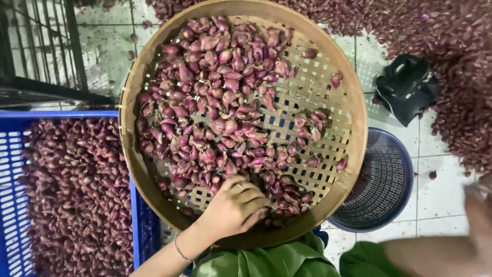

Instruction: The person scoops shallots from a pile on the floor into a round woven basket using a black dustpan. They then shake the basket to separate debris and manually sort the shallots, transferring them into a blue plastic crate. The process is repeated multiple times.

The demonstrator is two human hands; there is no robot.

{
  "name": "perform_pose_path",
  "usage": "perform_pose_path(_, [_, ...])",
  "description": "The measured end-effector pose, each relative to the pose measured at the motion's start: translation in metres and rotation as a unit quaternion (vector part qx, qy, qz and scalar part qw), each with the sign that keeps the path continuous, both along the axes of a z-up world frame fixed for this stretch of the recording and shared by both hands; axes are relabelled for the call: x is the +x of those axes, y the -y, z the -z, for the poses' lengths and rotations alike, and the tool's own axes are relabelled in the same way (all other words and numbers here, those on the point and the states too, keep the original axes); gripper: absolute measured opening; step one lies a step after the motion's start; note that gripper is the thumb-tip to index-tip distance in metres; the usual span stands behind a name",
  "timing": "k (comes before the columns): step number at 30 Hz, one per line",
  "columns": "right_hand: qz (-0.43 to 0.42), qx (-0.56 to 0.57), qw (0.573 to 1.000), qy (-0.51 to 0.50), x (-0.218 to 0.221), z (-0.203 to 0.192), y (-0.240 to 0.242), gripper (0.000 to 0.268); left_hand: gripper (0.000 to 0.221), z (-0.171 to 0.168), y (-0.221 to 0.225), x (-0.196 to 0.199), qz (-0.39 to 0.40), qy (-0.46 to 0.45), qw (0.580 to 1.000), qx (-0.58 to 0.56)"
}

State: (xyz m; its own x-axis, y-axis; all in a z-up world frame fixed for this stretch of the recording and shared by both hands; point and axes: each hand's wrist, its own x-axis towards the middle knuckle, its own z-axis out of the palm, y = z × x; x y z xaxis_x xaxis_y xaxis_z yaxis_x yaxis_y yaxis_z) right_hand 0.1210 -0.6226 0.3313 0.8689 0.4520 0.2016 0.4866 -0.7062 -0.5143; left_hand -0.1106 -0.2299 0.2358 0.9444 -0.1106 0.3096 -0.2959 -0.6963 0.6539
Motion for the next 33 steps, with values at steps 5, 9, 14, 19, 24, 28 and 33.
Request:
perform_pose_path(5, [0.523,-0.112,0.775,-0.337,-0.01,0.01,0.012,0.056,0.011,0.01,0.016,-0.008,0.074,-0.018,0.997,0.025])
perform_pose_path(9, [-0.141,0.047,0.978,0.146,0.001,0.023,-0.07,0.032,0.014,0.003,0.021,-0.01,0.09,-0.025,0.995,0.042])
perform_pose_path(14, [-0.215,-0.064,0.974,0.016,0.013,0.05,-0.182,0.049,0.014,0.002,0.02,-0.017,0.112,-0.075,0.988,-0.078])
perform_pose_path(19, [-0.307,-0.044,0.95,-0.027,0.011,0.056,-0.236,0.039,0.019,-0.017,0.008,-0.02,0.123,-0.129,0.977,-0.113])
perform_pose_path(24, [-0.337,-0.047,0.94,0.009,0.031,0.037,-0.26,0.032,0.02,-0.05,-0.035,0.001,0.05,-0.048,0.99,-0.122])
perform_pose_path(28, [-0.292,-0.159,0.943,-0.008,0.05,0.033,-0.24,0.022,0.024,-0.041,-0.057,0.009,-0.1,-0.025,0.994,0.045])
perform_pose_path(33, [-0.203,-0.251,0.946,-0.01,0.037,0.052,-0.229,0.02,0.021,-0.013,-0.079,0.015,-0.16,-0.028,0.976,0.147])
